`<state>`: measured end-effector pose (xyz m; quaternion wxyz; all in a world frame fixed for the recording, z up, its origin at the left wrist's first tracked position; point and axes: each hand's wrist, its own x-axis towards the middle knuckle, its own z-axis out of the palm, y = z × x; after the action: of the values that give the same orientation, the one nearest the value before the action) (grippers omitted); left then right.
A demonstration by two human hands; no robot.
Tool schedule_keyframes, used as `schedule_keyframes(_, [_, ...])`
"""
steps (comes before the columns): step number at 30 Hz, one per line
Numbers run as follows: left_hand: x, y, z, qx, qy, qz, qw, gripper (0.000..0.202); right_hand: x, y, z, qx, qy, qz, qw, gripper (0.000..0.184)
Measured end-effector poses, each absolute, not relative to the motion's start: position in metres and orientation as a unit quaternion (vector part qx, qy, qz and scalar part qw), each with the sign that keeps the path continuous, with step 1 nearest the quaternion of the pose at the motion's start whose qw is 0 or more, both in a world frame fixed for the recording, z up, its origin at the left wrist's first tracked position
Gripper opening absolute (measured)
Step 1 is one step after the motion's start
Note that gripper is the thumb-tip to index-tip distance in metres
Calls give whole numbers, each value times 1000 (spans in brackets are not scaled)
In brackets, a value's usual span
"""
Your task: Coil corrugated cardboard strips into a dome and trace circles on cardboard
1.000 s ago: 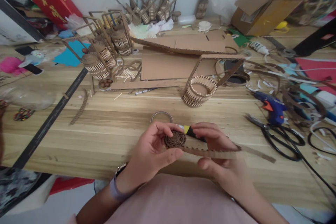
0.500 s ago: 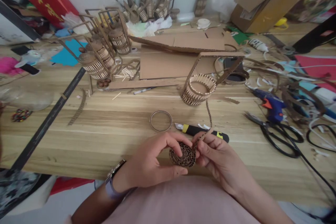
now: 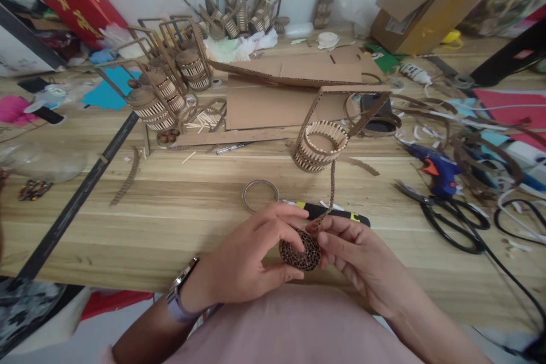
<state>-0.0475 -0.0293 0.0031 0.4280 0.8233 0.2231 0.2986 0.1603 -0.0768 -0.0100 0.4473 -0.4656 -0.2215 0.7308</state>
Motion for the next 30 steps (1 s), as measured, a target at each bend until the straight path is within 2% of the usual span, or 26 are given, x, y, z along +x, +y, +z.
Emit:
schedule_keyframes(6, [-47,-23,3,856,177,274,400,22,164,-77,-11,-496,-264,714,418,26])
schedule_keyframes(12, [-50,-16,9,871,158,199,420,16,164,-74,-7,-513,-290,723,361,27])
schedule_keyframes(16, [-50,-14,4,867,151,212,424,19,164,-75,-11,-524,-298,699,385,26])
schedule_keyframes(18, [-49,-15,-1,856,183,251,413,29,162,-76,-14,-526,-292,677,424,24])
schedule_keyframes(21, [-46,-21,-10,837,250,290,390,60,157,-75,-17,-530,-261,655,471,28])
schedule_keyframes(23, [-43,-27,-14,832,291,290,373,73,152,-75,-18,-532,-244,650,485,32])
schedule_keyframes(28, [-38,-34,-17,827,339,308,327,51,143,-77,-18,-525,-264,646,486,33])
schedule_keyframes(30, [-40,-33,-16,834,324,308,323,48,142,-78,-19,-526,-285,641,481,31])
